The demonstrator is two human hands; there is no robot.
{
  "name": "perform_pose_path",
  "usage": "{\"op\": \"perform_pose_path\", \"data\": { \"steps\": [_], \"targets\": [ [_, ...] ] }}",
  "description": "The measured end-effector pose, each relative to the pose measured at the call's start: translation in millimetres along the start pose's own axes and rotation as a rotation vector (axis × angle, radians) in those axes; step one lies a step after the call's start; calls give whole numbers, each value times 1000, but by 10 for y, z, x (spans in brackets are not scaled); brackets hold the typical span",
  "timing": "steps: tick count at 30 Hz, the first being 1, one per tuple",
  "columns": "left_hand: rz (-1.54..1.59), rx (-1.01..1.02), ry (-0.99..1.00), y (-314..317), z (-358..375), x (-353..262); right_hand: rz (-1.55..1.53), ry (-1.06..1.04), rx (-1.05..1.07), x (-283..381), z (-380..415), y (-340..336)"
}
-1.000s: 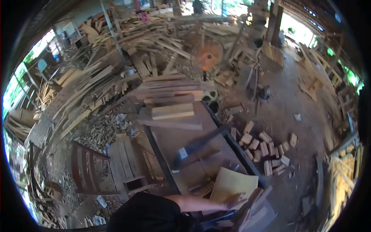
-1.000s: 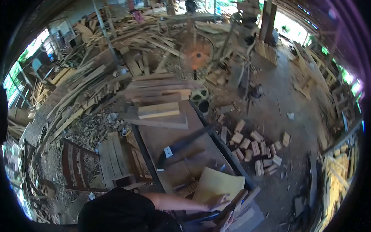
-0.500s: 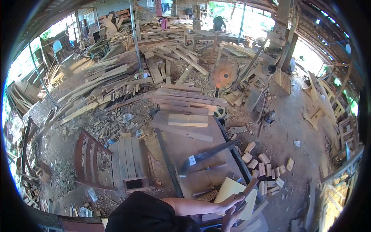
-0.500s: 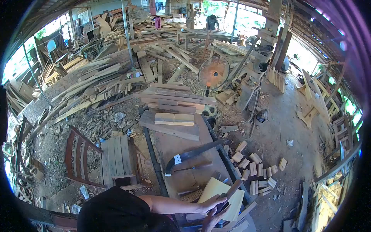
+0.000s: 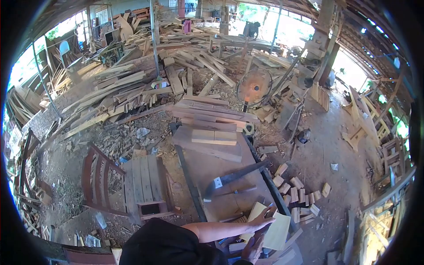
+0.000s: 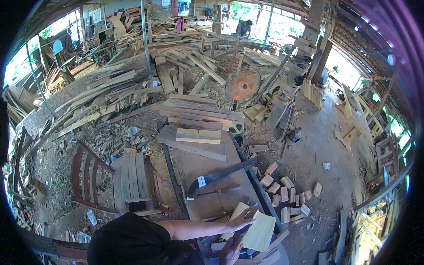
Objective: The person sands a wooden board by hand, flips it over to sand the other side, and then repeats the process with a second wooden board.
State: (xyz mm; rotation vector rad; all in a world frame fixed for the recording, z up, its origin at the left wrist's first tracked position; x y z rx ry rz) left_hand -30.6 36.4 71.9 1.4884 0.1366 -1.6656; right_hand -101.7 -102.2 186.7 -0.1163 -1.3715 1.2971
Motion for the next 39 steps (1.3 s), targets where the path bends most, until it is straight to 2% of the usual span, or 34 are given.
{"op": "perform_pose_path", "data": {
  "steps": [1, 3, 4, 6, 7, 8, 10, 11, 12, 14, 16, 17, 20, 21, 23, 24, 26, 27, 28, 30, 32, 33, 37, 39],
  "targets": [
    [-29, -1, -13, -2, 24, -15, 1, 1, -1, -160, -34, 81],
    [-59, -4, -26, -5, 112, -137, -79, -272, -176, -504, -208, 272],
    [-64, 29, -54, 47, 212, -270, -79, -271, -175, -579, -311, 340],
    [-68, 63, -84, 94, 283, -265, -663, -108, -285, -774, -492, 315],
    [-31, 88, -66, 141, 320, -194, -741, -164, -218, -765, -546, 300],
    [5, 114, -48, 170, 335, -143, -740, -162, -220, -804, -536, 273],
    [-28, 105, -24, 170, 352, -136, -559, 111, 14, -453, -381, 177],
    [-31, 83, -19, 127, 317, -82, -563, -22, -56, -438, -397, 163],
    [-35, 60, -16, 91, 293, -37, -562, -24, -56, -539, -423, 229],
    [-42, 58, -34, 56, 284, -43, -477, -221, -203, -628, -440, 234],
    [-496, 181, -80, 19, 215, 47, -519, -208, -246, -569, -390, 257],
    [-667, 60, 79, -49, 175, 141, -563, -193, -294, -540, -364, 251],
    [-628, 22, 156, -111, 219, 63, -440, -162, -353, -461, -290, 194],
    [-529, 60, 115, -123, 228, 53, -439, -161, -356, -531, -321, 207],
    [-496, 79, 101, -181, 233, 60, -708, -123, -286, -756, -424, 289],
    [-465, 96, 87, -212, 244, 57, -708, -121, -289, -697, -381, 228],
    [-446, 77, 68, -230, 311, -63, -563, 29, -199, -582, -288, 136],
    [-634, 73, 136, -262, 273, -72, -352, 18, -249, -660, -291, 136],
    [-820, 67, 204, -255, 295, -159, -350, 21, -250, -769, -303, 213],
    [-886, 62, 231, -223, 365, -258, 12, -57, -386, -833, -303, 267],
    [-833, -47, 181, -256, 443, -349, 29, -59, -380, -852, -271, 293],
    [-802, -71, 263, -264, 463, -363, 30, -28, -371, -771, -226, 272],
    [-812, -57, 260, -258, 430, -290, 103, -14, -401, -689, -149, 249],
    [-741, -50, 133, -220, 419, -244, 128, -16, -407, -606, -125, 178]
  ]
}}
Point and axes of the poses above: each hand's wrist, its own z-axis away from the middle knuckle, its own y-axis out of the palm, x = y × z, the point moved 6 cm from there along -z, towards the middle knuckle, and after that the axes turned 4 degrees about -x, right-handed, at the moved point
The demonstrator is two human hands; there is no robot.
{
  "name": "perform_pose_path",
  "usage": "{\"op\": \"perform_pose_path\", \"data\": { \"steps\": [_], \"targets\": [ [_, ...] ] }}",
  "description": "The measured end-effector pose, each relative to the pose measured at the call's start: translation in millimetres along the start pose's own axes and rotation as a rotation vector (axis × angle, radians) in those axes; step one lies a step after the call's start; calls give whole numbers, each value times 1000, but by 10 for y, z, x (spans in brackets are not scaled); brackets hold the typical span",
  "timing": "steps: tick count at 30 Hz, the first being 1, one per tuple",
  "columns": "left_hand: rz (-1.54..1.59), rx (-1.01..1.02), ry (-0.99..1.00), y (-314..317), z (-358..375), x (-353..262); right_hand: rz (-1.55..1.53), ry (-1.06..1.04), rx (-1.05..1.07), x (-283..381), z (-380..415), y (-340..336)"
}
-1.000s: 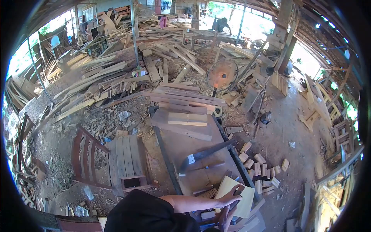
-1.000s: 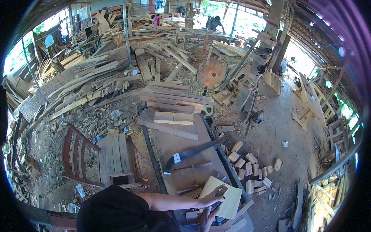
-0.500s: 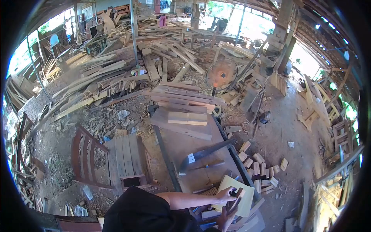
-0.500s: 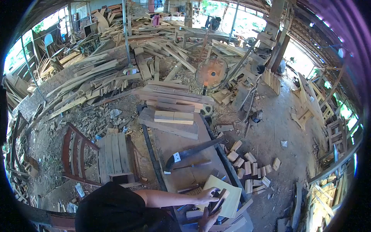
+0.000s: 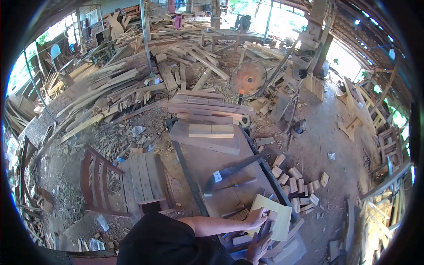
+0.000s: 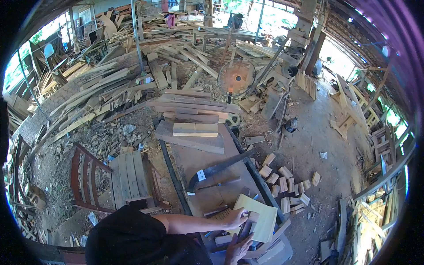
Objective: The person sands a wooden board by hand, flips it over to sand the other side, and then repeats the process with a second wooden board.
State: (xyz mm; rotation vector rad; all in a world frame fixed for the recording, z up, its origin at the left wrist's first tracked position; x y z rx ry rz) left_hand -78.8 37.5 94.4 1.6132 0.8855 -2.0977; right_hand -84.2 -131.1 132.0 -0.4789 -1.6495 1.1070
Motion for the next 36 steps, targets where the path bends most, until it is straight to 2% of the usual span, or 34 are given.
{"op": "perform_pose_path", "data": {
  "steps": [1, 3, 4, 5, 6, 7, 8, 9, 10, 11, 13, 15, 16, 17, 20, 22, 23, 25, 26, 27, 29, 31, 33, 36],
  "targets": [
    [-1, 5, -1, 4, 14, -39, -18, 48, 24, 56, -32, -51],
    [176, 79, -165, 41, 87, -124, -31, 110, 46, -47, -100, -20],
    [243, 83, -148, 79, 82, -105, -73, 21, -21, -170, -175, 72],
    [374, 83, -240, 144, 91, -29, -102, -48, -90, -329, -136, 88],
    [551, 152, -293, 207, 76, 36, -177, -84, -54, -289, -114, 15],
    [837, 379, -153, 420, -42, 154, -246, -103, -24, -139, -166, -85],
    [626, 649, -167, 313, 9, -61, -629, 9, 41, -90, -135, -62],
    [619, 706, -235, 247, 67, -77, -514, 85, 107, -138, -116, -67],
    [606, 756, -338, 186, 112, -88, -549, 116, 154, -206, -95, -8],
    [682, 737, -417, 160, 152, -140, -580, -30, 105, -151, -97, -35],
    [715, 707, -406, 312, 95, 135, -488, 96, 147, -258, -32, 24],
    [729, 675, -438, 394, 144, 202, -456, 61, 104, -241, -26, -14],
    [711, 671, -440, 412, 168, 153, -432, 122, 110, -233, -39, -33],
    [679, 671, -449, 450, 181, 223, -471, 200, 149, -238, -26, -8],
    [623, 695, -392, 619, 215, 176, -561, 309, 98, -305, -80, -46],
    [434, 572, -311, 706, 121, 252, -345, 321, 43, -488, -146, -48],
    [436, 576, -314, 794, 68, 350, -193, 250, -83, -572, -196, -76],
    [-162, 162, 232, 724, -214, 370, -24, 199, -209, -788, -328, -131],
    [-303, 105, 339, 722, -326, 364, 55, 181, -215, -897, -392, -159],
    [-295, 109, 338, 752, -425, 314, 63, 183, -216, -947, -424, -182],
    [-797, -41, 340, 782, -608, 239, 207, 112, -194, -995, -459, -214],
    [-819, -40, 331, 912, -762, 351, 260, 77, -177, -960, -441, -210],
    [-844, -43, 314, 998, -857, 451, 361, 18, -12, -877, -492, -79],
    [-958, 13, 281, 1065, -851, 537, 452, -6, 39, -866, -976, 220]
  ]
}}
Point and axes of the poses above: each hand's wrist, its own z-axis away from the middle knuckle, its own y-axis out of the palm, x = y × z, the point moved 6 cm from there along -z, towards the middle knuckle, and after that the axes turned 4 degrees about -x, right-handed, at the moved point
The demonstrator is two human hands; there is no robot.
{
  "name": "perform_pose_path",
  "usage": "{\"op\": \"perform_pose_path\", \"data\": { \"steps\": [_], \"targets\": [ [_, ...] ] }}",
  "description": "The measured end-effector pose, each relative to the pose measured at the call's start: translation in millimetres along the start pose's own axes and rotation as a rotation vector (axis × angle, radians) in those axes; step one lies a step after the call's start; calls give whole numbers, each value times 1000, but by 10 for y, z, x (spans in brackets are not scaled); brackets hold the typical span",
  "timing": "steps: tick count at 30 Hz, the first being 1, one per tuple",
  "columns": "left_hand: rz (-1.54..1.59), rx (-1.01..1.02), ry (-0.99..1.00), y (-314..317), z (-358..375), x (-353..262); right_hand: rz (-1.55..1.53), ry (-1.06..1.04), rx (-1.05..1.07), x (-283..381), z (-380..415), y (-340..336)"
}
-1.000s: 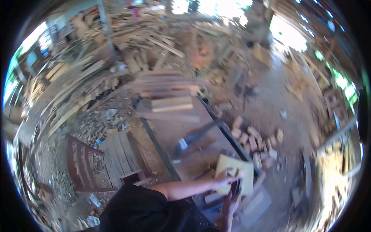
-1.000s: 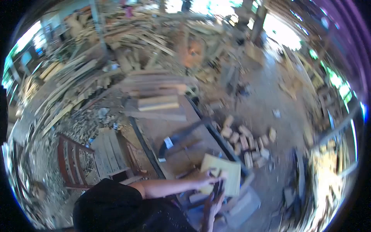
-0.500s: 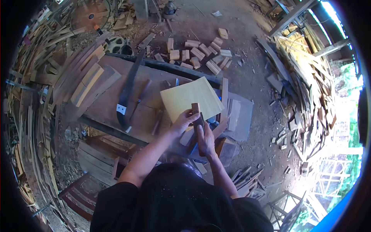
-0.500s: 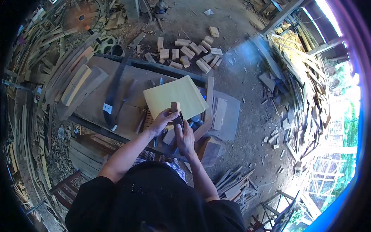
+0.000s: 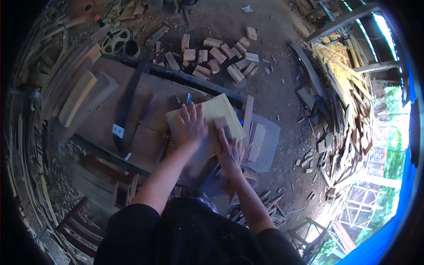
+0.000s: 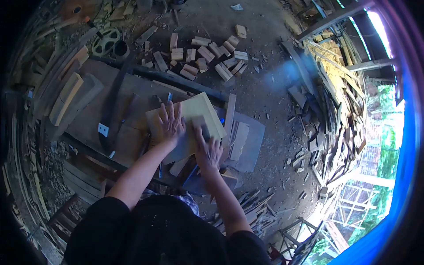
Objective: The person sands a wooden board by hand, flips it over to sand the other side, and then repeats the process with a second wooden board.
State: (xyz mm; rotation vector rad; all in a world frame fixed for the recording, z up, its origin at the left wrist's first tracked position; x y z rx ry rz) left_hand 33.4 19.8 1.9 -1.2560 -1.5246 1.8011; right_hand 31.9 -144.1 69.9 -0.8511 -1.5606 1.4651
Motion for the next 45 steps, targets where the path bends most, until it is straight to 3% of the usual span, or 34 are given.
{"op": "perform_pose_path", "data": {
  "steps": [1, 3, 6, 7, 9, 11, 14, 18, 20, 21, 23, 25, 26, 29, 31, 34, 37, 38, 41, 42, 45],
  "targets": [
    [-28, 6, 11, 27, -7, -4, 24, -1, 11, 29, -286, 109],
    [-67, 19, 8, -4, -21, -8, -25, -52, -157, 157, -980, 207],
    [-163, 53, 37, -95, 31, -46, -43, -19, -17, 299, -1498, 172],
    [-90, 36, 24, -106, 29, -42, -39, -17, -9, 245, -1360, 242],
    [0, 14, 11, -104, -4, -49, -32, -101, -203, 124, -779, 200],
    [47, 19, -12, -45, -5, -15, 31, -25, 8, 17, -52, 67],
    [48, 36, -44, -37, -1, -39, 19, -7, 59, -4, 134, 40],
    [-163, 152, -22, -132, -32, -80, -13, -108, -148, 267, -1128, 330],
    [-128, 88, -20, -84, -15, -41, -122, -56, -43, 384, -1598, 247],
    [-76, 18, 4, -97, 3, -53, -126, -56, -37, 344, -1485, 310],
    [-19, 7, -12, -117, 13, -51, -22, -171, -267, 243, -1133, 257],
    [53, -6, -29, -126, -25, -47, -38, -40, 43, 57, -412, 131],
    [38, 31, -41, -113, -23, -44, 30, -77, 28, -15, -51, 110],
    [35, 52, -68, -37, 11, -1, 1, -69, 42, 84, 76, -29],
    [-112, 11, -33, 50, -26, -21, 13, -68, -3, 178, -452, 213],
    [-81, 2, -28, -64, 7, -59, -61, -98, -97, 371, -1384, 197],
    [-54, -67, -15, -119, -52, -83, -108, -88, -70, 323, -1539, 173],
    [-53, -104, -25, -120, -105, -84, -67, -144, -207, 254, -1295, 144],
    [76, -26, -60, -42, -392, -17, -24, -85, -30, -77, -197, 90],
    [41, -172, -4, -85, -384, -55, 14, -92, 17, -144, 21, 50],
    [79, -118, 0, -135, -392, -80, -24, -112, -23, -154, -44, 13]
  ]
}}
Point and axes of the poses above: each hand's wrist, its own z-axis away from the middle knuckle, its own y-axis out of the palm, x = y × z, the point moved 6 cm from there along -z, towards the middle knuckle, and after that the axes turned 4 degrees about -x, right-handed, at the moved point
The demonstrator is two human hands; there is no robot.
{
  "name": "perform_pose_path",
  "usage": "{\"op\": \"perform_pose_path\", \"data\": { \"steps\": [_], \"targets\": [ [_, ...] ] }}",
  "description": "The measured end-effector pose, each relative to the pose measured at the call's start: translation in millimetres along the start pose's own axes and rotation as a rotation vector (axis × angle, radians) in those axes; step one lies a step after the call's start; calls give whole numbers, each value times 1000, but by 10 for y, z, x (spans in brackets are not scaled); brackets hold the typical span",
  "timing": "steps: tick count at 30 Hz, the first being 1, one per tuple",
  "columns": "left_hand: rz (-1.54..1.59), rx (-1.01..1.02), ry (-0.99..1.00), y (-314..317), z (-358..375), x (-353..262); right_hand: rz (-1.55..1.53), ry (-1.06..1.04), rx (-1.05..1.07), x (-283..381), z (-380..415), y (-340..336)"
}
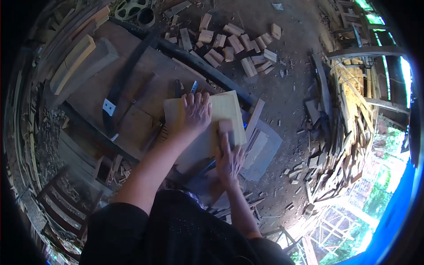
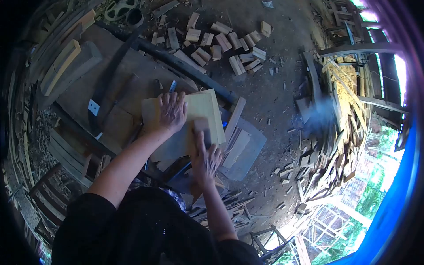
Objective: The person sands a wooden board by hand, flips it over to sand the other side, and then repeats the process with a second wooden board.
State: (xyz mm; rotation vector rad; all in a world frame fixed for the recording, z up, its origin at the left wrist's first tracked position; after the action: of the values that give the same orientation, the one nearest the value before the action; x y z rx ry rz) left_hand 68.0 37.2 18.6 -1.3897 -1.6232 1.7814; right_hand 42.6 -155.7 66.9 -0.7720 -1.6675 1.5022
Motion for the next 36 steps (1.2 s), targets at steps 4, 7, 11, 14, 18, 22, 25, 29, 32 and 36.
{"op": "perform_pose_path", "data": {
  "steps": [4, 7, 11, 14, 18, 22, 25, 29, 32, 36],
  "targets": [
    [23, 29, -12, 6, 5, 15, -56, 3, -62, 139, -1412, 172],
    [22, 34, -14, -44, -10, -17, -94, 14, -42, 89, -1657, 268],
    [-28, 153, -63, -6, -67, -39, 17, -6, -37, -117, -584, 99],
    [-65, 157, -100, 20, -104, -38, 65, 5, 30, -221, -16, 6],
    [-118, 55, -9, 84, -58, -35, -25, -4, -25, -86, -902, 213],
    [-41, 149, -58, -10, -67, -67, -146, 16, -65, 48, -1814, 273],
    [-81, 121, -47, 8, -66, -59, -111, -14, -77, -48, -1440, 161],
    [-112, 49, -2, 40, -64, -49, -52, 40, 98, -377, 124, -6],
    [-103, 98, -10, 10, -83, -66, -65, 74, 90, -279, -107, 14],
    [-110, 58, -6, 76, -33, -23, -86, -4, -26, 62, -1568, 243]
  ]
}}
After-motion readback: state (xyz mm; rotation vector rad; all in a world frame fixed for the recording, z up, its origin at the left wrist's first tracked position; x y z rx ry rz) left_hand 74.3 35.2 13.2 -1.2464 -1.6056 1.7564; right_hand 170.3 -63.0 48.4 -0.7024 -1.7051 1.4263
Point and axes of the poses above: each hand's wrist, its own z-axis away from the middle knuckle, its own y-axis out of the palm, x = y × z, the point moved 6 cm from there along -z, towards the middle knuckle, and after that the axes turned 4 degrees about -x, right-handed, at the moved point
